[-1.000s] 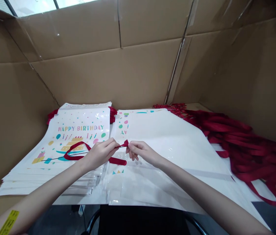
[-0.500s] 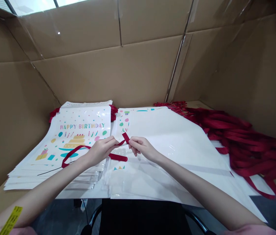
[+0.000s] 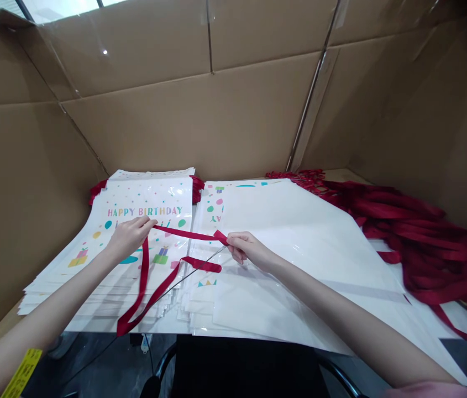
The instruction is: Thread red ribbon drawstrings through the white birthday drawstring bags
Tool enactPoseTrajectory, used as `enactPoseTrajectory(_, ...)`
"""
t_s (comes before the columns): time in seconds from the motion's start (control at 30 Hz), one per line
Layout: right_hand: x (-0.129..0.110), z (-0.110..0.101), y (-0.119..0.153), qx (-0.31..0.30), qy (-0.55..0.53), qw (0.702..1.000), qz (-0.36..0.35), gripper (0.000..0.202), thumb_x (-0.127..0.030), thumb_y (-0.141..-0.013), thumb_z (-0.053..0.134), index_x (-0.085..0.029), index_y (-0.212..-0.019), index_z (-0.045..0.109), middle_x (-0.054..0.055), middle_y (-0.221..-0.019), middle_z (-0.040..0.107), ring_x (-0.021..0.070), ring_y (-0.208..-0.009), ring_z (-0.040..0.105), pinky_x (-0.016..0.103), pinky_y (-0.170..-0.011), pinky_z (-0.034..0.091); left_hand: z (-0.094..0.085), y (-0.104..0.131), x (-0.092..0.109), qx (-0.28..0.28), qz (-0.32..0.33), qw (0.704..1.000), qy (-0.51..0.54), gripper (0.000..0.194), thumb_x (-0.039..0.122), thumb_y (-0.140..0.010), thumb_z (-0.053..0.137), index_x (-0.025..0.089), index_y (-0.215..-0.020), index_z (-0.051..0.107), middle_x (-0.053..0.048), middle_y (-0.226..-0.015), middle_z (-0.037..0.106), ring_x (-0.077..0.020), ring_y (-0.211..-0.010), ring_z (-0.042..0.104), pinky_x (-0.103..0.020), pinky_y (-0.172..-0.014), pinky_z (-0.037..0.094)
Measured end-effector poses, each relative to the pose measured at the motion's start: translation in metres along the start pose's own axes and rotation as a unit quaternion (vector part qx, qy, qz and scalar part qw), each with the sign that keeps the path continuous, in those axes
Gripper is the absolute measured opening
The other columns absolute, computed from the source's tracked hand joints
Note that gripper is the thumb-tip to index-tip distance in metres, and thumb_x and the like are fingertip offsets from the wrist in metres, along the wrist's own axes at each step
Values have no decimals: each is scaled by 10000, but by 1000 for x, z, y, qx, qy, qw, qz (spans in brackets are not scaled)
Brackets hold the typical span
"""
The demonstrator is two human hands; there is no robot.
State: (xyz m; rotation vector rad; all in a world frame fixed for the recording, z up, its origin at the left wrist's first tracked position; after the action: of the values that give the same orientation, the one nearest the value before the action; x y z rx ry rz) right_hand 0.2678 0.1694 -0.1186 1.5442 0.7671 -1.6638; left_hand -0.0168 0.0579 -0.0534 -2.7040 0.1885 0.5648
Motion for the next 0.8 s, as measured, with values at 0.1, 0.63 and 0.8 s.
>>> enactPoseTrajectory(0.1, 1, -5, 1, 17, -14, 1000, -9, 302, -335, -838, 492, -164, -589, 491, -47, -413, 446, 63, -384, 372, 223, -442, 215, 6, 8, -17, -23, -56, 998, -28, 311, 158, -911, 344, 196, -1042, 624, -69, -938, 648, -186, -797, 622, -241, -500, 368)
enactPoseTrajectory(0.63, -9, -40, 17, 86, -31, 993, -72, 336, -423, -822, 548, -170, -609, 492, -52, -426, 421, 75, -402, 377, 236, -447, 208, 16, 33, -78, -143, -211, 967, -3, 355, 152, -811, 406, 243, -1124, 548, -25, -1186, 613, -224, -875, 625, -258, -544, 356)
enactPoseTrajectory(0.8, 1, -51, 22, 95, -5, 993, -65, 335, -405, -832, 536, -170, -598, 491, -33, -461, 448, 87, -445, 399, 239, -465, 249, 2, 33, -87, -121, -214, 969, -1, 253, 210, -852, 462, 249, -1092, 529, 1, -1180, 622, -179, -758, 598, -205, -502, 242)
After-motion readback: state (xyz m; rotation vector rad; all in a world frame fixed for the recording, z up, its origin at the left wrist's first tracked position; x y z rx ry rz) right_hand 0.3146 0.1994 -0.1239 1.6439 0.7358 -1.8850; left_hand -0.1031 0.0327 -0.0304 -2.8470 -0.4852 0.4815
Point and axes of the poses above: each hand's wrist, its own y-axis away from the middle knuckle, its own z-axis out of the palm, x = y × z, the point moved 4 cm from there along -y, towards the middle knuckle
